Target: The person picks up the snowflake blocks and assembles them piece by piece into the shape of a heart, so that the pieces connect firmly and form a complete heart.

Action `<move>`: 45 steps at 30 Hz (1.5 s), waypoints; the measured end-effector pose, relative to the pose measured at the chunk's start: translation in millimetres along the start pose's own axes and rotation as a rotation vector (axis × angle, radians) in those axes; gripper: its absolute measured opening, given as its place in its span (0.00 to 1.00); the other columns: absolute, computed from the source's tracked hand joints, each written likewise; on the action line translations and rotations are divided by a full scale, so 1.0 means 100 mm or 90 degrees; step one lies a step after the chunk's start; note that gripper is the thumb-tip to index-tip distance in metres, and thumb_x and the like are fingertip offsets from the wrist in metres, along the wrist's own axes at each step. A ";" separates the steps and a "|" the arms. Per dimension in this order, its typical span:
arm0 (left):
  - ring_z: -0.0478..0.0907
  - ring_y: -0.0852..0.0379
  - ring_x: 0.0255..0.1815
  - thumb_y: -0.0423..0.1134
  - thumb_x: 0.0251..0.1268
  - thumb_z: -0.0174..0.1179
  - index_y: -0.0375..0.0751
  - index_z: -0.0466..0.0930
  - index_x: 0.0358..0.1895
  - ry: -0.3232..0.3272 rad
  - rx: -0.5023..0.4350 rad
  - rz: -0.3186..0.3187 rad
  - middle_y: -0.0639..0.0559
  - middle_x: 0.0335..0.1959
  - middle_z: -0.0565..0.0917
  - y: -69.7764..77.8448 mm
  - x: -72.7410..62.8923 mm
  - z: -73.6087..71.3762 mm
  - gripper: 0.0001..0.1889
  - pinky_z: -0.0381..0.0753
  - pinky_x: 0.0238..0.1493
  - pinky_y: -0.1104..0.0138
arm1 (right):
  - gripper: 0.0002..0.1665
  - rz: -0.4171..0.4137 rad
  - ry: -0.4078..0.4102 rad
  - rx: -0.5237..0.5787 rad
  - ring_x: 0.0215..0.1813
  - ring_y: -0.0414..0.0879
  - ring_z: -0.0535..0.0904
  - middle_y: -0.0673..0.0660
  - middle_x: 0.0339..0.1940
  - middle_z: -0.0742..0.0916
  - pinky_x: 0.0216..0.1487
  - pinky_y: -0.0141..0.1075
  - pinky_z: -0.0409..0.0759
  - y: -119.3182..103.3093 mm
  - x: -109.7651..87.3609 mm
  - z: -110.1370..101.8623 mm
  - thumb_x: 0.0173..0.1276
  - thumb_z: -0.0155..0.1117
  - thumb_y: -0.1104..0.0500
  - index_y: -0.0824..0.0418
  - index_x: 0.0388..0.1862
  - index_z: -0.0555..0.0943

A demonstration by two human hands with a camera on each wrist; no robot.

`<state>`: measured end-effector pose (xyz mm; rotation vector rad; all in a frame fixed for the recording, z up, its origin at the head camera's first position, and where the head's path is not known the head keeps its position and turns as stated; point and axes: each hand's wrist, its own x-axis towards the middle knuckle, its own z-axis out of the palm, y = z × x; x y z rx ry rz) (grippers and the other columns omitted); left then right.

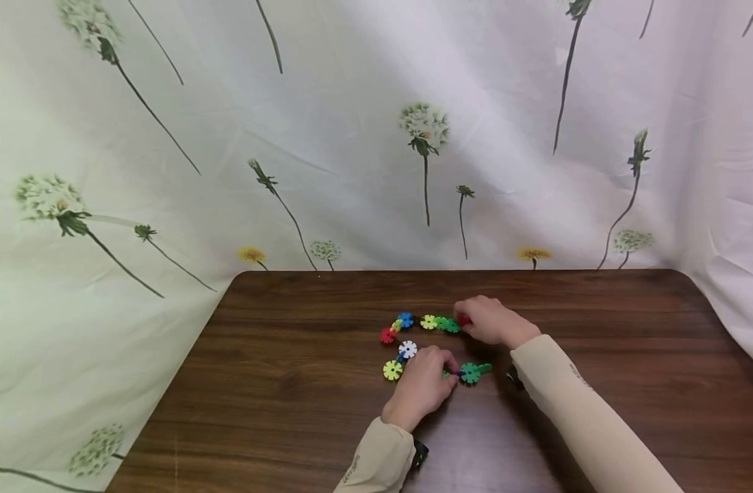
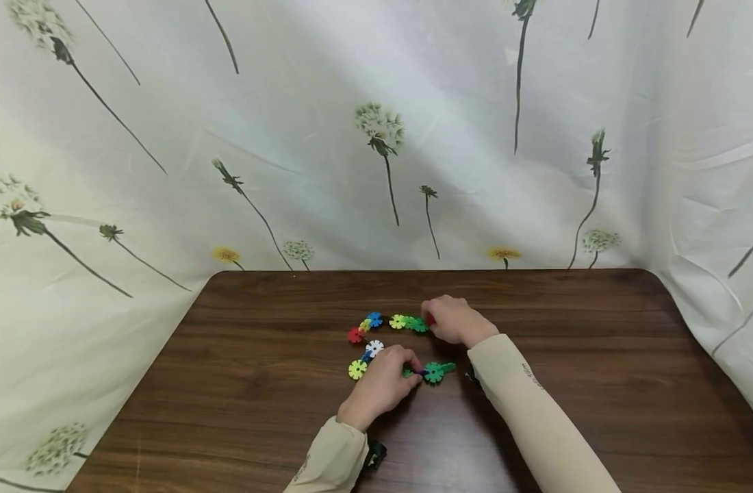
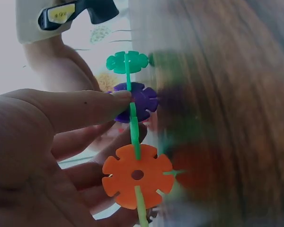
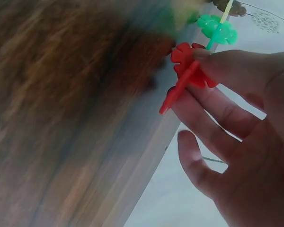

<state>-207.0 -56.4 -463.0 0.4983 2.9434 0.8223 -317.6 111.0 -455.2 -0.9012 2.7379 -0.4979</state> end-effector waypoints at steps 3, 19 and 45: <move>0.78 0.52 0.44 0.36 0.57 0.68 0.45 0.85 0.32 0.003 0.012 -0.002 0.53 0.33 0.81 0.00 -0.01 0.00 0.02 0.74 0.41 0.63 | 0.03 0.014 -0.004 0.018 0.33 0.44 0.74 0.51 0.32 0.82 0.37 0.38 0.77 0.03 -0.05 0.00 0.65 0.63 0.63 0.57 0.37 0.79; 0.63 0.44 0.62 0.31 0.58 0.64 0.48 0.86 0.30 0.032 0.051 0.024 0.44 0.56 0.76 -0.12 0.01 -0.05 0.06 0.63 0.55 0.50 | 0.05 0.153 0.045 0.082 0.29 0.45 0.73 0.52 0.27 0.81 0.30 0.37 0.73 0.03 -0.51 0.09 0.63 0.66 0.59 0.57 0.34 0.78; 0.59 0.42 0.61 0.32 0.57 0.66 0.45 0.82 0.42 0.010 -0.025 -0.003 0.41 0.63 0.66 -0.24 -0.04 -0.18 0.10 0.61 0.55 0.53 | 0.12 0.156 0.136 0.342 0.26 0.41 0.76 0.49 0.23 0.84 0.27 0.32 0.74 -0.11 -0.82 0.37 0.59 0.72 0.55 0.60 0.35 0.81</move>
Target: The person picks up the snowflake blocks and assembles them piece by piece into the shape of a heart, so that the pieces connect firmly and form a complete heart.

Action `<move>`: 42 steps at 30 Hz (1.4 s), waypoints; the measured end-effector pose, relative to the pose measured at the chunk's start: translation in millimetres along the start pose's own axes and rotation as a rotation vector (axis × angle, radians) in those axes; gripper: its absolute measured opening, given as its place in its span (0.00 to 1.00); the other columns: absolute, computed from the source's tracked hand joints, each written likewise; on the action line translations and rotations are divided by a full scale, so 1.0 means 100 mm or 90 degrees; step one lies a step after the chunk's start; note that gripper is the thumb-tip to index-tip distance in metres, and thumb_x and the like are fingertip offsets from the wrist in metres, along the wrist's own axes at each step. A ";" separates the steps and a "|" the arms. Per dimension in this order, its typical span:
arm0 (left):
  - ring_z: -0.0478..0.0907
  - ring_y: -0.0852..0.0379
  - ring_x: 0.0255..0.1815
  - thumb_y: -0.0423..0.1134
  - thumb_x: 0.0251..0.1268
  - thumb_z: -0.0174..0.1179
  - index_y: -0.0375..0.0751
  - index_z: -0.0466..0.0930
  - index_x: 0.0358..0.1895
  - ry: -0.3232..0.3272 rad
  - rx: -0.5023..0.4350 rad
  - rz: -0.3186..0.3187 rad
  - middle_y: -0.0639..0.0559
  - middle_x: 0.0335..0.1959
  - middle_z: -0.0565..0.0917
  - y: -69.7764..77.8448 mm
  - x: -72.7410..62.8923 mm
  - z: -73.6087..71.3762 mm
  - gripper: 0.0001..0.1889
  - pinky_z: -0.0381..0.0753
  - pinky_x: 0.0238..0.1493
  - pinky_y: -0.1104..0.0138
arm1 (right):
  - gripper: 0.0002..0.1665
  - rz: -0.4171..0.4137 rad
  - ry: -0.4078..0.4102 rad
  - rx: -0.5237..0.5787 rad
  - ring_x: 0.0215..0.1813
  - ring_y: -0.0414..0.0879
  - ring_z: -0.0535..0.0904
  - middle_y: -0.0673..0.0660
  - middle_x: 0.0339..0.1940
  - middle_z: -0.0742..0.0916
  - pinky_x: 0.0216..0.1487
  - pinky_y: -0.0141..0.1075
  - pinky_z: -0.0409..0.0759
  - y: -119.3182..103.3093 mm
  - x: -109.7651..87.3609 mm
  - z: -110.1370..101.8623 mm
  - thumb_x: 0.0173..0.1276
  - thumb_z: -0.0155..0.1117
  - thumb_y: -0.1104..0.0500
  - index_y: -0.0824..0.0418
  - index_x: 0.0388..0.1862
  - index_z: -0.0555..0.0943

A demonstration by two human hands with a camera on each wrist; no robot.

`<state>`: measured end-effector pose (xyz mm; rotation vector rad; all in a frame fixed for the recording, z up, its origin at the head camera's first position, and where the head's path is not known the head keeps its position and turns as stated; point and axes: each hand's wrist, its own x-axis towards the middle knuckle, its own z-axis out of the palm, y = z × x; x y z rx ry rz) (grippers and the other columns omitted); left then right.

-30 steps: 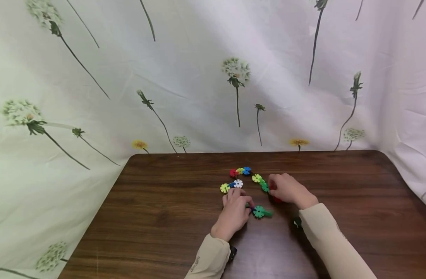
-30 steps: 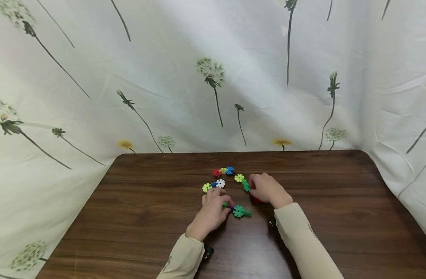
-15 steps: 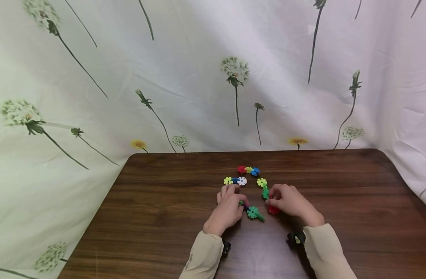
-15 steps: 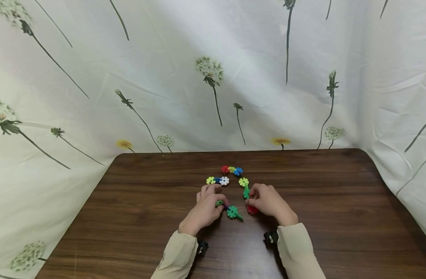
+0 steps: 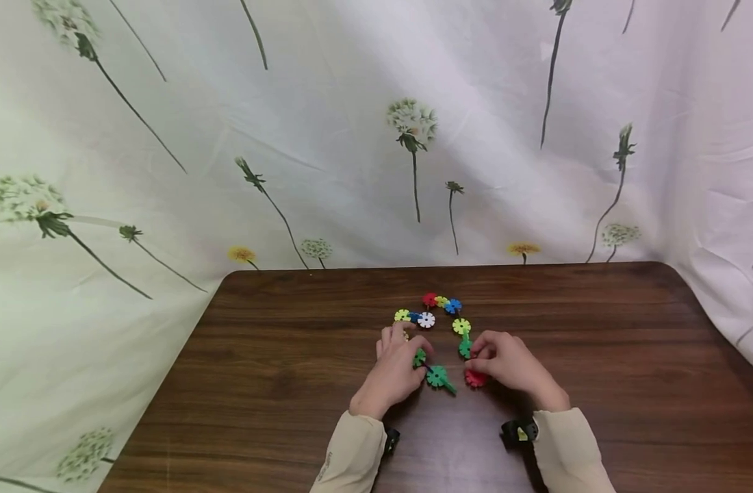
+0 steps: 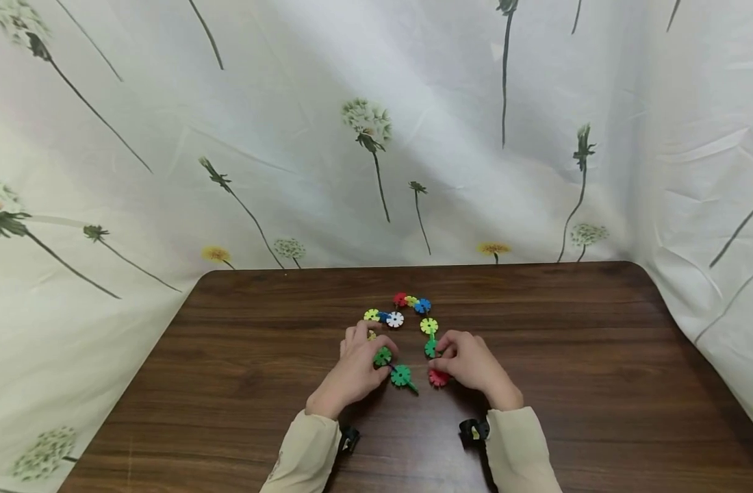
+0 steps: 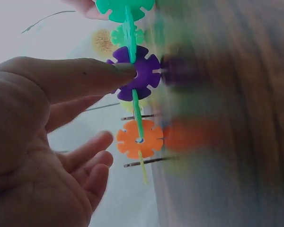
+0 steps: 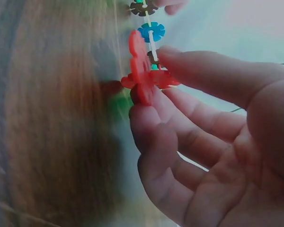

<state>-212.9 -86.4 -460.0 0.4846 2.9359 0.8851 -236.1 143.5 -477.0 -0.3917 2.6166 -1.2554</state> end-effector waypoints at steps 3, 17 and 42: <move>0.61 0.46 0.53 0.34 0.56 0.68 0.43 0.78 0.43 0.023 -0.049 -0.060 0.44 0.53 0.66 -0.02 -0.06 -0.02 0.12 0.64 0.53 0.56 | 0.13 0.005 0.000 0.016 0.25 0.41 0.75 0.49 0.22 0.84 0.26 0.33 0.74 -0.01 -0.01 0.03 0.59 0.71 0.55 0.61 0.36 0.80; 0.85 0.51 0.21 0.45 0.68 0.59 0.31 0.67 0.47 -0.054 -0.540 -0.322 0.35 0.28 0.85 -0.10 -0.20 0.08 0.19 0.86 0.25 0.59 | 0.15 0.036 -0.009 0.101 0.22 0.44 0.79 0.54 0.23 0.84 0.24 0.36 0.81 -0.04 -0.04 0.10 0.60 0.71 0.59 0.66 0.38 0.77; 0.86 0.53 0.26 0.28 0.64 0.59 0.27 0.67 0.48 -0.025 -0.625 -0.317 0.38 0.34 0.85 -0.15 -0.17 0.12 0.14 0.87 0.29 0.61 | 0.17 0.022 -0.136 0.241 0.25 0.46 0.83 0.59 0.25 0.85 0.29 0.39 0.85 0.10 -0.04 0.04 0.62 0.53 0.74 0.76 0.51 0.69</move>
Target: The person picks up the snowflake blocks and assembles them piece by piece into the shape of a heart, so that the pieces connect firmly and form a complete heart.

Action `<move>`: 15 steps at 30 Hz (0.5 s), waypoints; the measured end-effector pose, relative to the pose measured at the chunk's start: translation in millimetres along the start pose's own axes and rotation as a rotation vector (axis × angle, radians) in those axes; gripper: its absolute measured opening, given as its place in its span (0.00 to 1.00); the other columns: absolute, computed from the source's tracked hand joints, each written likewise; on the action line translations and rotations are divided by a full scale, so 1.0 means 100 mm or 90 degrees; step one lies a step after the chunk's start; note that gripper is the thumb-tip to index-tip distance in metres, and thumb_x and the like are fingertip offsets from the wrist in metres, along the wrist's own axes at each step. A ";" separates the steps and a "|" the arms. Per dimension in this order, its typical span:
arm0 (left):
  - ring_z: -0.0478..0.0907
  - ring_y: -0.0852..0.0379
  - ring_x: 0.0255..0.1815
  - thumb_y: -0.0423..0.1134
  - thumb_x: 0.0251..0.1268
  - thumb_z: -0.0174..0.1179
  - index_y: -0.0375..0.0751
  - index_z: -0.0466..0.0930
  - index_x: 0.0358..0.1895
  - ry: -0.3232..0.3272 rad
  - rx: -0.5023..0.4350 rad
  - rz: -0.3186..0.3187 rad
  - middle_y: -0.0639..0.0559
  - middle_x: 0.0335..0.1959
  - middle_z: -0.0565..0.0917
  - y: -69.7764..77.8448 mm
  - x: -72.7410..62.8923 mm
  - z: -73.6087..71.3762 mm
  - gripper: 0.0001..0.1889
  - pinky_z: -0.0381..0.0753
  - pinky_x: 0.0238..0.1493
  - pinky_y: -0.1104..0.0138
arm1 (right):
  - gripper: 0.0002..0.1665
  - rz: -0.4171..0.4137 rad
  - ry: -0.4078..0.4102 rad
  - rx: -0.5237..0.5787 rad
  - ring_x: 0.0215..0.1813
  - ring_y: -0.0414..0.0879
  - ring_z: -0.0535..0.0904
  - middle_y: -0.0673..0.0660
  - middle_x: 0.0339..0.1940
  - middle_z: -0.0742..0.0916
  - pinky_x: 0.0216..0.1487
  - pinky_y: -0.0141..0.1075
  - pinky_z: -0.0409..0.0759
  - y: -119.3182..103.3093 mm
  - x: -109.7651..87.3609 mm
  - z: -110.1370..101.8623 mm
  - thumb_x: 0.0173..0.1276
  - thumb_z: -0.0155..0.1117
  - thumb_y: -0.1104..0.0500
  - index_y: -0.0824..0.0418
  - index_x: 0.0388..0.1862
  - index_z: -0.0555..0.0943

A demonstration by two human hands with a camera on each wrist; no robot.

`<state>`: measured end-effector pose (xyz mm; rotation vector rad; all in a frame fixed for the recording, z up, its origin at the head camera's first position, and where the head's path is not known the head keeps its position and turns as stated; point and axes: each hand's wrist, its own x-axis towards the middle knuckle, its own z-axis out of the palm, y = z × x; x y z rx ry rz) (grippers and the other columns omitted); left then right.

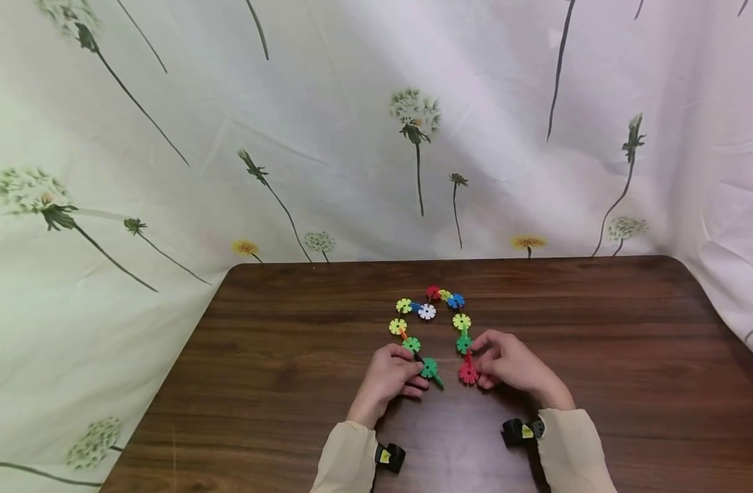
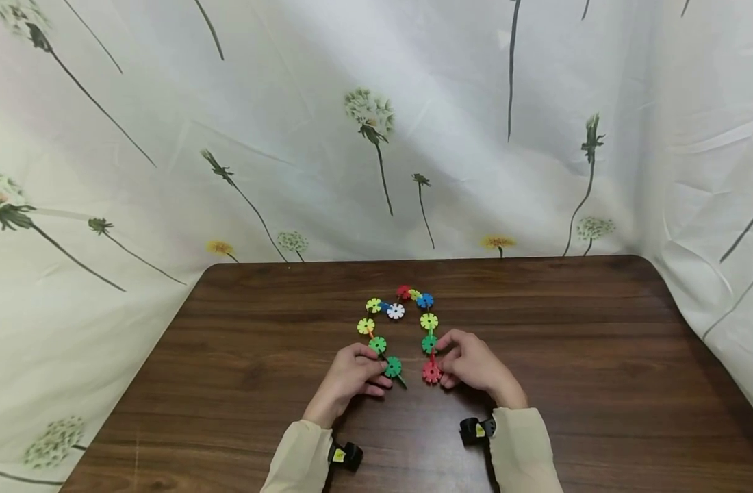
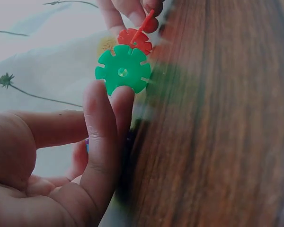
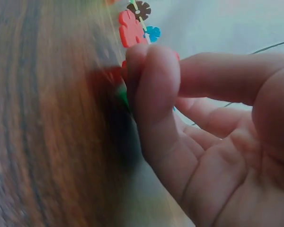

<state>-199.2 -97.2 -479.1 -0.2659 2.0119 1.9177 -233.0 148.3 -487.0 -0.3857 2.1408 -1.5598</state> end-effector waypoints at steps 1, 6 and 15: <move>0.86 0.52 0.27 0.28 0.63 0.59 0.26 0.67 0.48 -0.001 -0.001 0.004 0.37 0.34 0.85 0.00 0.00 0.00 0.14 0.87 0.29 0.61 | 0.17 0.001 0.002 0.003 0.25 0.46 0.83 0.59 0.25 0.85 0.29 0.39 0.85 0.00 0.00 0.00 0.63 0.53 0.74 0.76 0.51 0.69; 0.86 0.51 0.28 0.27 0.64 0.59 0.26 0.67 0.48 -0.004 -0.003 0.016 0.37 0.35 0.85 -0.01 0.00 -0.01 0.13 0.87 0.29 0.60 | 0.15 0.001 0.008 -0.006 0.24 0.46 0.83 0.59 0.24 0.85 0.29 0.39 0.85 -0.01 0.01 0.01 0.64 0.55 0.71 0.75 0.49 0.70; 0.86 0.54 0.27 0.25 0.62 0.58 0.27 0.67 0.45 -0.010 -0.035 0.017 0.41 0.32 0.84 -0.04 0.03 -0.03 0.12 0.87 0.30 0.62 | 0.15 0.018 0.085 -0.038 0.25 0.45 0.81 0.59 0.27 0.84 0.27 0.37 0.84 -0.06 0.02 0.04 0.67 0.63 0.60 0.71 0.44 0.74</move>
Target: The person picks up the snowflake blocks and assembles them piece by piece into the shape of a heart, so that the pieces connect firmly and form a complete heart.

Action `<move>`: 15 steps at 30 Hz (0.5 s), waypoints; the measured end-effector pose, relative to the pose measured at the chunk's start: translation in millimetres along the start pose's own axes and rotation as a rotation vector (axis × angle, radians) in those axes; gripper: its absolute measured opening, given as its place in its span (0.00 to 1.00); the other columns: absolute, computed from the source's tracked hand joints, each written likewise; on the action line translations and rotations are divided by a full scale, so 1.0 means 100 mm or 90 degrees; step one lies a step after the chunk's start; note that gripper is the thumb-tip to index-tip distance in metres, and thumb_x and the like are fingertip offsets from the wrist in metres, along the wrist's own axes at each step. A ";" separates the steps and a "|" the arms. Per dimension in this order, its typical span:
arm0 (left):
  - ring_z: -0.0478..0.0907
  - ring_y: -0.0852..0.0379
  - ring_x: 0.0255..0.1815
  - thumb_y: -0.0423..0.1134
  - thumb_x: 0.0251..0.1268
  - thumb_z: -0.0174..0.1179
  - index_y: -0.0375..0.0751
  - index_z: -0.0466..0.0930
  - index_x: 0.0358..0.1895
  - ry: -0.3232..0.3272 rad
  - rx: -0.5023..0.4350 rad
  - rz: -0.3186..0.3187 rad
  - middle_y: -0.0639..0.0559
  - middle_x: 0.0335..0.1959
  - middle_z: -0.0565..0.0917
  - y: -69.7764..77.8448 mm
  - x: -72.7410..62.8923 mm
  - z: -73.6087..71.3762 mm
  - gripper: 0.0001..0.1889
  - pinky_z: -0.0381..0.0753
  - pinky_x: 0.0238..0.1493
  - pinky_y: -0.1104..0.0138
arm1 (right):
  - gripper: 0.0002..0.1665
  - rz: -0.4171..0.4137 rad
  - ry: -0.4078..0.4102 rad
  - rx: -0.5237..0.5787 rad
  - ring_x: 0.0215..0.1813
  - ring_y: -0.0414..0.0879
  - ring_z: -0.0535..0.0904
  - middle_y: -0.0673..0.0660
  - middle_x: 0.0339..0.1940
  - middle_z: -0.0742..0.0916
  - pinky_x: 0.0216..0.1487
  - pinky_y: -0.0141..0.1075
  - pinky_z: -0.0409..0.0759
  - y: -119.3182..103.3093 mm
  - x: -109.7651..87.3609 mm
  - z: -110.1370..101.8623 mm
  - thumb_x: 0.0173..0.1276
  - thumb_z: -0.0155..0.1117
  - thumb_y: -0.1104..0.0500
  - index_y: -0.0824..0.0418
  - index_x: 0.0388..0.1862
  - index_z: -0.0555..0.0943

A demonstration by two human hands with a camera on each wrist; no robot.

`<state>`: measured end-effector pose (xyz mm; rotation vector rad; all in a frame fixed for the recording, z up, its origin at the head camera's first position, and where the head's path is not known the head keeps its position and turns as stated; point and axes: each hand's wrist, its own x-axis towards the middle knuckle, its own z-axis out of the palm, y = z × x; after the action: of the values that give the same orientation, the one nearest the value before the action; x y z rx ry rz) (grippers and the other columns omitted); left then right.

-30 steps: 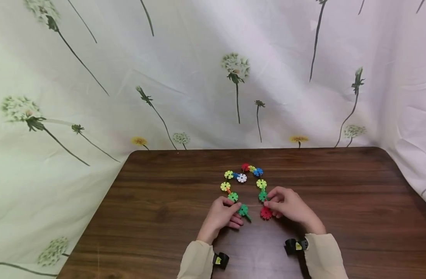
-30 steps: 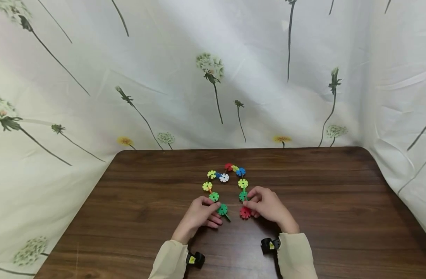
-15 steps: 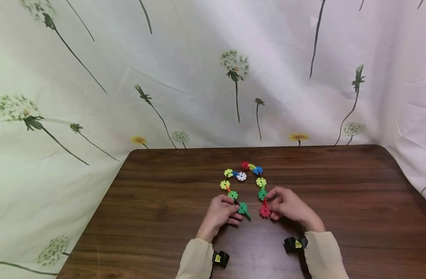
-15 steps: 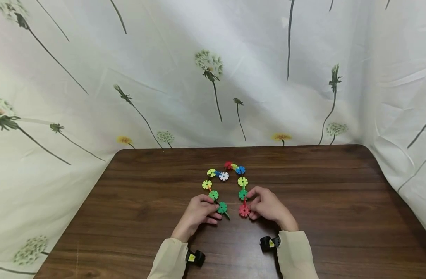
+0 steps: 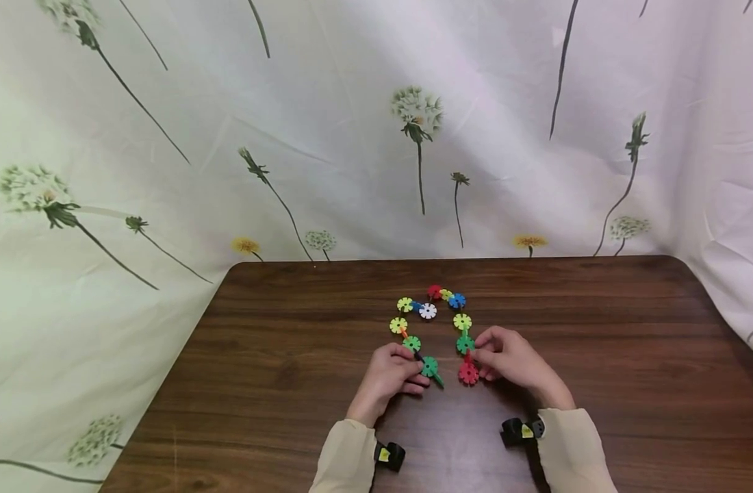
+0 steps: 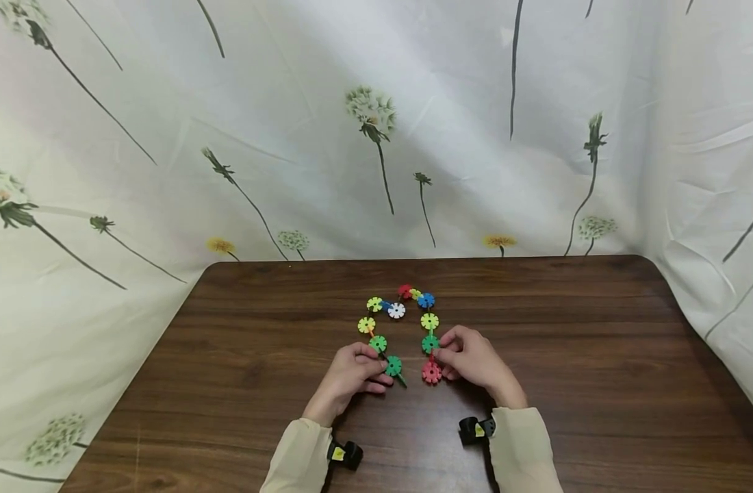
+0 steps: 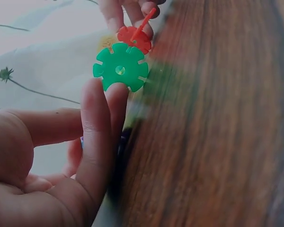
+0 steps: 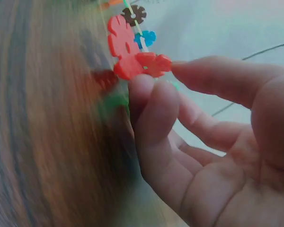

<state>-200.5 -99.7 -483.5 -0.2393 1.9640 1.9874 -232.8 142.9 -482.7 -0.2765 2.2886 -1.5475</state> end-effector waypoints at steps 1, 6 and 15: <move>0.85 0.55 0.26 0.24 0.61 0.58 0.27 0.67 0.45 -0.001 -0.008 0.001 0.42 0.31 0.84 -0.01 0.01 0.00 0.12 0.87 0.30 0.62 | 0.17 0.009 0.010 -0.002 0.24 0.44 0.80 0.58 0.26 0.84 0.27 0.37 0.84 -0.01 0.00 0.01 0.67 0.64 0.58 0.70 0.44 0.74; 0.85 0.56 0.26 0.22 0.60 0.57 0.27 0.67 0.44 -0.003 -0.039 0.008 0.45 0.30 0.81 -0.02 0.03 0.00 0.11 0.87 0.31 0.62 | 0.20 0.038 0.055 -0.020 0.21 0.43 0.77 0.55 0.20 0.82 0.24 0.36 0.80 -0.06 0.03 0.10 0.64 0.68 0.52 0.68 0.42 0.76; 0.85 0.56 0.27 0.23 0.62 0.56 0.28 0.68 0.43 0.010 -0.046 0.011 0.44 0.31 0.83 -0.01 0.03 0.00 0.09 0.87 0.32 0.62 | 0.17 0.043 0.029 0.017 0.19 0.41 0.78 0.54 0.17 0.83 0.23 0.35 0.80 -0.07 0.06 0.19 0.64 0.68 0.58 0.70 0.42 0.76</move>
<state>-203.0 -99.1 -485.7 -0.2582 1.9121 2.0756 -231.0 121.7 -483.4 -0.1572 2.2845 -1.5652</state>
